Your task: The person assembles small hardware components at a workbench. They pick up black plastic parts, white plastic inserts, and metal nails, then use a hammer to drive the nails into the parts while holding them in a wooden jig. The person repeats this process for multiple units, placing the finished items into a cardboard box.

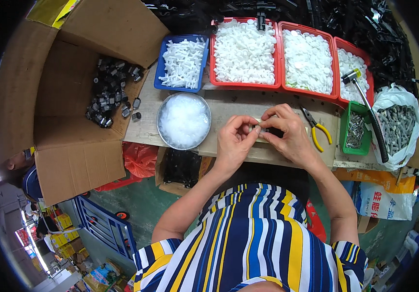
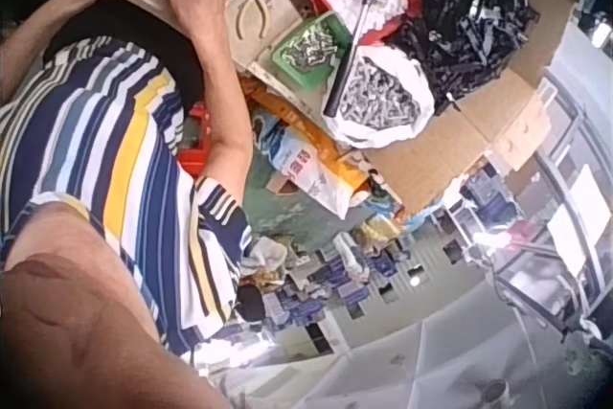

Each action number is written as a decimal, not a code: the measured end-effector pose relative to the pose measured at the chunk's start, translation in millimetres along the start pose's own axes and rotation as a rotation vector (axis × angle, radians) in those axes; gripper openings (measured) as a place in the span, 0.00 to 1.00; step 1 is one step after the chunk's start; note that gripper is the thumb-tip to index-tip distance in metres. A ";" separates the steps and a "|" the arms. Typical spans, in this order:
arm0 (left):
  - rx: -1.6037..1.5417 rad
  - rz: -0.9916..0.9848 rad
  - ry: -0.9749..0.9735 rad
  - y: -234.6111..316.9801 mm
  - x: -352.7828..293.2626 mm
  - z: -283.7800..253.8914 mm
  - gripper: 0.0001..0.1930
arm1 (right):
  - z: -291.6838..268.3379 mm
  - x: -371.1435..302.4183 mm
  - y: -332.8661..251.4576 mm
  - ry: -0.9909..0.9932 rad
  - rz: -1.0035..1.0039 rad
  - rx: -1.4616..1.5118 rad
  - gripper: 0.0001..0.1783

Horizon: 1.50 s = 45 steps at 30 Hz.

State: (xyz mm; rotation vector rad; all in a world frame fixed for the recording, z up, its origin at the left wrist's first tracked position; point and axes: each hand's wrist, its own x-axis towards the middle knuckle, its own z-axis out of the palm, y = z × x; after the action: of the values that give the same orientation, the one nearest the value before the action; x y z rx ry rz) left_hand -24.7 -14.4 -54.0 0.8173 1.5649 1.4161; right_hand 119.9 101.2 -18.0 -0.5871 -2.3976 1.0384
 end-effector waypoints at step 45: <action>1.037 0.821 0.245 79.2 179.8 8.3 0.07 | -121.6 -110.8 63.9 0.338 0.482 -0.575 0.05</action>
State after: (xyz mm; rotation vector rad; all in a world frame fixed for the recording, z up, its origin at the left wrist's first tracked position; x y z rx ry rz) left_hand -99.2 160.8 -4.9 2.1446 2.3197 1.1553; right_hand 289.9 148.7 -18.6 -1.4653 -2.2756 0.3374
